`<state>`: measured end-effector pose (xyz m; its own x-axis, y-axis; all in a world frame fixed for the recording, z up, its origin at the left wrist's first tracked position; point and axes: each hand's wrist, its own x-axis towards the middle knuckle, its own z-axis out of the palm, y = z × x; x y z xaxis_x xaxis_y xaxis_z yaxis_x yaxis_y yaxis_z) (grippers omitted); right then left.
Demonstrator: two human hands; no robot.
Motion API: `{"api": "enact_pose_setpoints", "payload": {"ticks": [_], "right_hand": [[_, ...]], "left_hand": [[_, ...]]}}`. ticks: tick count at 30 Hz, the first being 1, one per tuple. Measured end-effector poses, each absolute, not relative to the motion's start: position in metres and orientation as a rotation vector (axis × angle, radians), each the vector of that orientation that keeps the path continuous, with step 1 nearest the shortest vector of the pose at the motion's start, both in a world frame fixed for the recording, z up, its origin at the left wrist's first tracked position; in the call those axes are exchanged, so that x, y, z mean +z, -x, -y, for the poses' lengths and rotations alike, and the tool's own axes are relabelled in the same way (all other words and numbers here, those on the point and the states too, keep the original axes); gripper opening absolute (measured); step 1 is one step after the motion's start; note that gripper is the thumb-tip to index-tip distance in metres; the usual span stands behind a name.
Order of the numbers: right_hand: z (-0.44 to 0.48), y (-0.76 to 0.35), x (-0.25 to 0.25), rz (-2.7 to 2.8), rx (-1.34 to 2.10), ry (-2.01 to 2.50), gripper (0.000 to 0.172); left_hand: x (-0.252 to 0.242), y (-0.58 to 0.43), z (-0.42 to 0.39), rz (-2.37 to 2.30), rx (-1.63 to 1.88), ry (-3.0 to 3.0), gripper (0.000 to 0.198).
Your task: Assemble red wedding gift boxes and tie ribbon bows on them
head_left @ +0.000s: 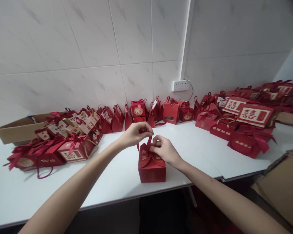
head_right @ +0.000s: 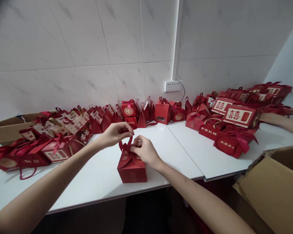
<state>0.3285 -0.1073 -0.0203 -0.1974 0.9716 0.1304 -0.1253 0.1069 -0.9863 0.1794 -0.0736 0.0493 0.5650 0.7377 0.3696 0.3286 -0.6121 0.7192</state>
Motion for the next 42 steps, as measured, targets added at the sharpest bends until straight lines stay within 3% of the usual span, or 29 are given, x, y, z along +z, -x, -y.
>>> {"api": "enact_pose_setpoints", "payload": {"ticks": [10, 15, 30, 38, 42], "right_hand": [[0.109, -0.330, -0.027, 1.163, 1.308, 0.815, 0.044], [0.108, -0.328, -0.028, 1.192, 1.225, 0.818, 0.036], [0.111, -0.333, -0.024, 1.530, 0.926, 0.911, 0.019], [0.109, -0.337, -0.018, 1.797, 0.762, 0.868, 0.012], [0.113, -0.337, -0.018, 1.899, 0.435, 0.818, 0.015]], "left_hand": [[0.010, -0.168, 0.081, -1.120, 0.835, -2.207, 0.010], [0.001, -0.166, 0.100, -1.107, 0.861, -2.268, 0.012], [0.001, -0.171, 0.106, -1.125, 0.860, -1.603, 0.052], [0.003, -0.174, 0.107, -1.130, 0.802, -1.575, 0.045], [0.001, -0.175, 0.106, -1.115, 0.837, -1.560, 0.045]]}}
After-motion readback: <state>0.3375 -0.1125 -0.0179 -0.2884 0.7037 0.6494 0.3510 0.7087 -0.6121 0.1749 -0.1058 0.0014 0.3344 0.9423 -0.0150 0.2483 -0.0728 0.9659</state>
